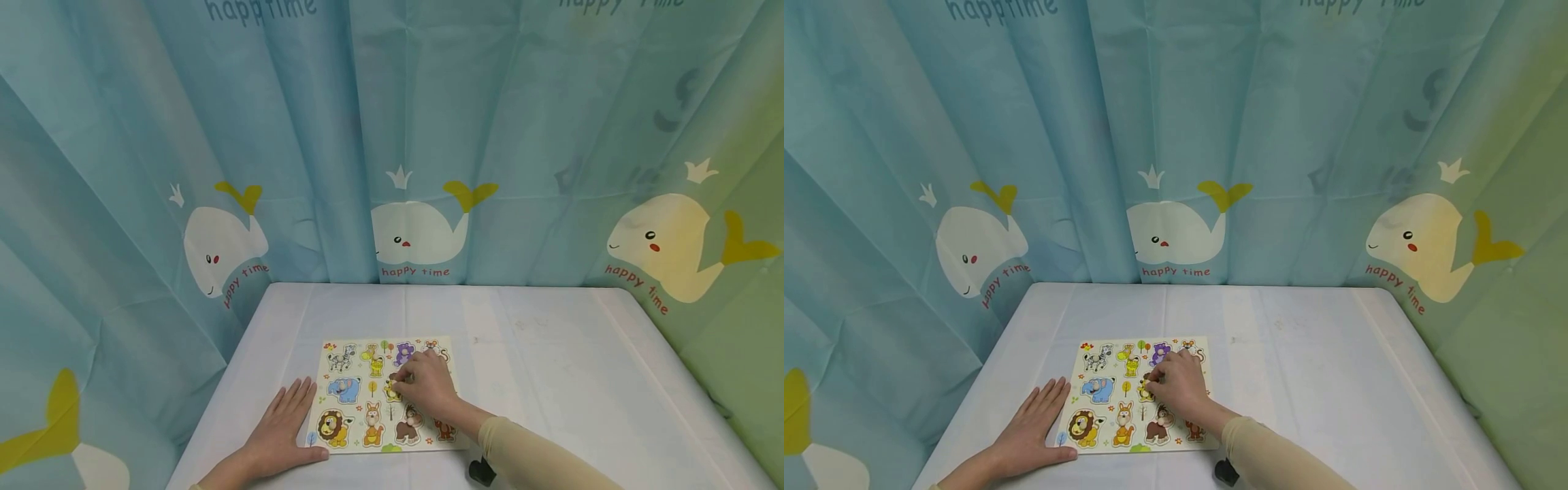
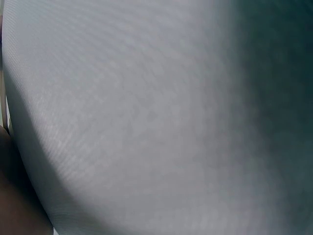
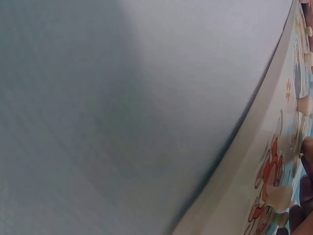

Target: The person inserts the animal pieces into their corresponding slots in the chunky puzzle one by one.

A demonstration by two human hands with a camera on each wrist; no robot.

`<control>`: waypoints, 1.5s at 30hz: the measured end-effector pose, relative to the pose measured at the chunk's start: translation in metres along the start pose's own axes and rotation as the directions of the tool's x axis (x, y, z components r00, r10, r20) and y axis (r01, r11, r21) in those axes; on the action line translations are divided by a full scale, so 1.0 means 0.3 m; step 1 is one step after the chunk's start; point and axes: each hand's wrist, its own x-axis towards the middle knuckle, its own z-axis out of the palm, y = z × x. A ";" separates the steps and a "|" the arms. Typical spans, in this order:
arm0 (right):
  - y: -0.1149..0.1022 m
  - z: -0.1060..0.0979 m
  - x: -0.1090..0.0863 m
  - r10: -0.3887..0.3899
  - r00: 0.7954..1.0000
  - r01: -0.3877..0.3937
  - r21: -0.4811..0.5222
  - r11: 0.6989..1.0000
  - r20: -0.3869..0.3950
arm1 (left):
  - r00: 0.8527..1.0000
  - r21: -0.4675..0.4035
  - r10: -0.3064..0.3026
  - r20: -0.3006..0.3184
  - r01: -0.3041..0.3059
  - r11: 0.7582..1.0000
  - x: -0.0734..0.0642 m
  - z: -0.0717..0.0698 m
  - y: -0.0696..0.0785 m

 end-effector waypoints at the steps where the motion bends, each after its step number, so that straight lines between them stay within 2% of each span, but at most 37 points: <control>1: 0.001 0.001 0.000 0.000 1.000 0.000 -0.003 1.000 0.000 | 1.000 0.002 0.003 -0.005 -0.002 1.000 -0.001 0.000 0.000; 13: 0.006 0.000 0.005 -0.007 1.000 0.007 -0.003 1.000 0.003 | 0.999 0.007 -0.030 0.044 0.029 1.000 0.006 -0.004 0.001; 45: -0.002 -0.010 0.010 -0.009 1.000 0.010 -0.023 1.000 0.013 | 0.997 0.004 -0.044 0.064 0.044 0.999 0.012 -0.008 0.003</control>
